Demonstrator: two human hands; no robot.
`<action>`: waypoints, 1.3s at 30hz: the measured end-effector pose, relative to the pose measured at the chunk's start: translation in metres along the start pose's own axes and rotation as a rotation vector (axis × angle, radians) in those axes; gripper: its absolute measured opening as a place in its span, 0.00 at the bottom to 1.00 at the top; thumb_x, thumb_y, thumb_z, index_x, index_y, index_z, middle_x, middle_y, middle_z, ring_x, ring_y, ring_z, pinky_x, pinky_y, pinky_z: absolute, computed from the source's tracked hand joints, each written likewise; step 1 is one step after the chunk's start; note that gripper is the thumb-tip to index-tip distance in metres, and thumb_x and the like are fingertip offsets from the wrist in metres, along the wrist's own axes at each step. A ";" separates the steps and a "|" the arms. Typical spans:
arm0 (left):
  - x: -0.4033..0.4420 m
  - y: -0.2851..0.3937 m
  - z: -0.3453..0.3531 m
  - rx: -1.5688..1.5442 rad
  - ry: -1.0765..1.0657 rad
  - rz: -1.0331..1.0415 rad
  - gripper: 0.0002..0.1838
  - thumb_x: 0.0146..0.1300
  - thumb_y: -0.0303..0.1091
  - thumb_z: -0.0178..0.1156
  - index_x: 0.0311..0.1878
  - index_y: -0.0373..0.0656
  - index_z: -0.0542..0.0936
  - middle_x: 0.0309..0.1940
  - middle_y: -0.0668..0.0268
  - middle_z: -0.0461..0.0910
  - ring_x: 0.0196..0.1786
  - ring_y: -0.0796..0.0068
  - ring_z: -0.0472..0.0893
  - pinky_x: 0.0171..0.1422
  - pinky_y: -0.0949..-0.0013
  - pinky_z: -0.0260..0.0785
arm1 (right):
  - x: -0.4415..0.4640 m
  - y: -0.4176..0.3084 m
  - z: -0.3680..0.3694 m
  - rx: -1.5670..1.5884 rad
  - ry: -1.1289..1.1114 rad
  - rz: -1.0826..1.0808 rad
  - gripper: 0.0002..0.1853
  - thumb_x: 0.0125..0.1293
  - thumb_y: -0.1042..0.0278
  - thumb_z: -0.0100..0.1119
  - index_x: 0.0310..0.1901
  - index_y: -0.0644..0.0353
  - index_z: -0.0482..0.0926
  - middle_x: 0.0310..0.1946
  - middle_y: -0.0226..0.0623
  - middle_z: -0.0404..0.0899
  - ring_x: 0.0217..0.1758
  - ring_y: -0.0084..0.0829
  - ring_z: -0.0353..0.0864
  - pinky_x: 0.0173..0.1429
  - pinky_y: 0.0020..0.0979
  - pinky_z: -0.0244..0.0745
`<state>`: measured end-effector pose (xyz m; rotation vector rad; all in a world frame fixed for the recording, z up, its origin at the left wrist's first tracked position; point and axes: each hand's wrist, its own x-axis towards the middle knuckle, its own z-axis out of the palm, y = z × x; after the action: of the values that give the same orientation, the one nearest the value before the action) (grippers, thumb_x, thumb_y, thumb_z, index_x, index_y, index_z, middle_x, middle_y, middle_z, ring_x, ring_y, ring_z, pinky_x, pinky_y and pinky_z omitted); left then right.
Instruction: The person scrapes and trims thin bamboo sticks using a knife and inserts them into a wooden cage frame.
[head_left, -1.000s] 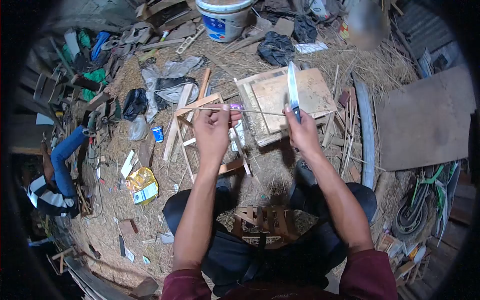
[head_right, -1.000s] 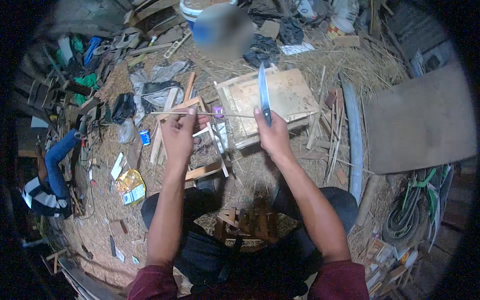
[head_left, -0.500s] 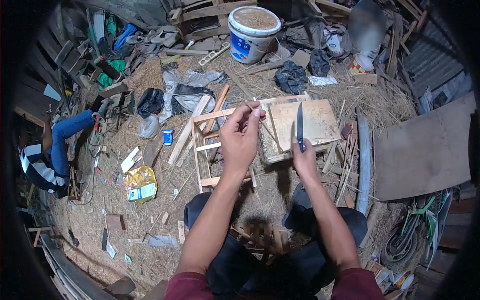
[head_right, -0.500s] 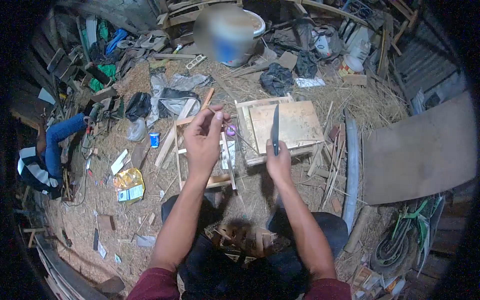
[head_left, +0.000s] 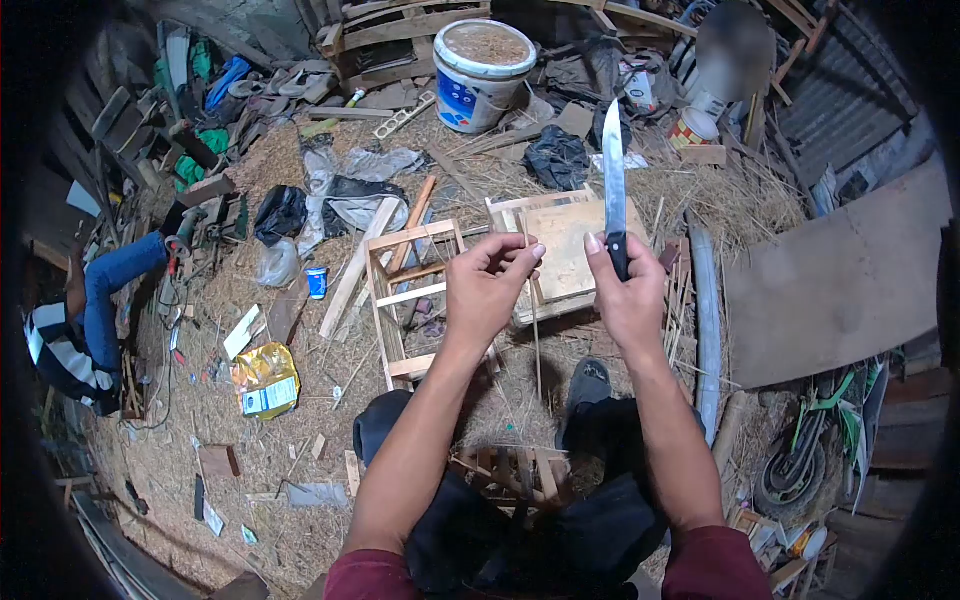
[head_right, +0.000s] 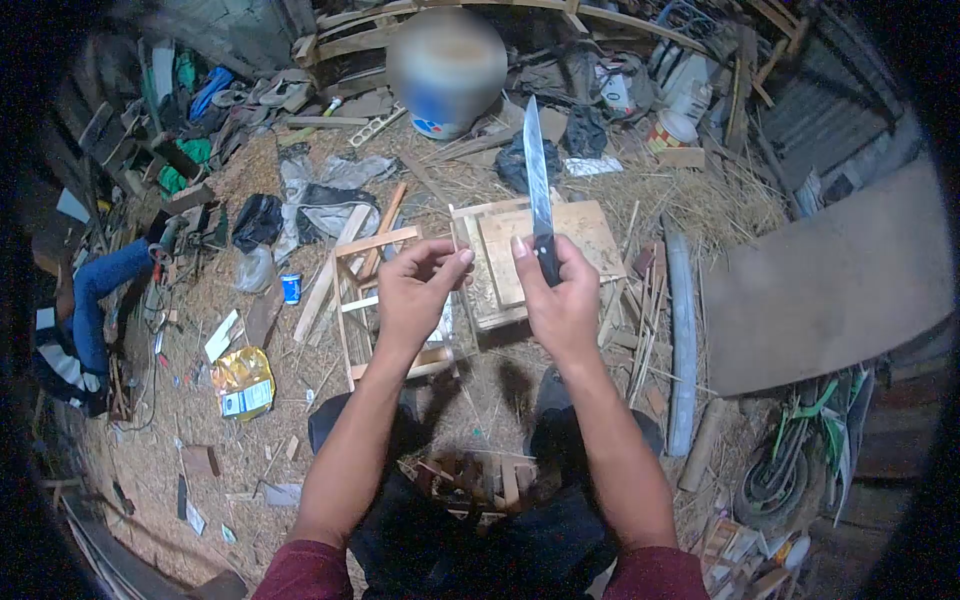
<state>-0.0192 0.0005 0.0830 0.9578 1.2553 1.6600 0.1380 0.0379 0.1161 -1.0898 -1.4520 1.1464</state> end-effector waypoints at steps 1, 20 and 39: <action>-0.003 0.002 0.001 0.036 -0.031 -0.033 0.08 0.64 0.28 0.67 0.42 0.33 0.83 0.32 0.66 0.84 0.34 0.82 0.81 0.38 0.77 0.76 | 0.000 -0.005 -0.001 0.027 0.007 0.034 0.07 0.70 0.68 0.62 0.37 0.62 0.79 0.25 0.17 0.72 0.27 0.09 0.64 0.30 0.18 0.58; -0.043 0.005 0.013 0.335 -0.272 -0.173 0.08 0.66 0.30 0.64 0.42 0.33 0.83 0.26 0.68 0.83 0.24 0.86 0.77 0.28 0.79 0.69 | 0.021 0.023 -0.046 0.178 0.108 0.270 0.12 0.66 0.59 0.68 0.33 0.59 0.81 0.16 0.16 0.67 0.15 0.11 0.59 0.19 0.22 0.49; -0.033 0.001 0.037 0.110 -0.502 -0.504 0.14 0.74 0.37 0.50 0.49 0.37 0.79 0.23 0.74 0.74 0.18 0.88 0.62 0.22 0.81 0.50 | 0.037 0.014 -0.081 0.262 0.382 0.120 0.27 0.77 0.42 0.42 0.43 0.62 0.78 0.17 0.22 0.66 0.14 0.12 0.57 0.16 0.19 0.51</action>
<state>0.0270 -0.0177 0.0888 0.9488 1.1250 0.8986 0.2135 0.0874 0.1166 -1.1464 -0.9238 1.1032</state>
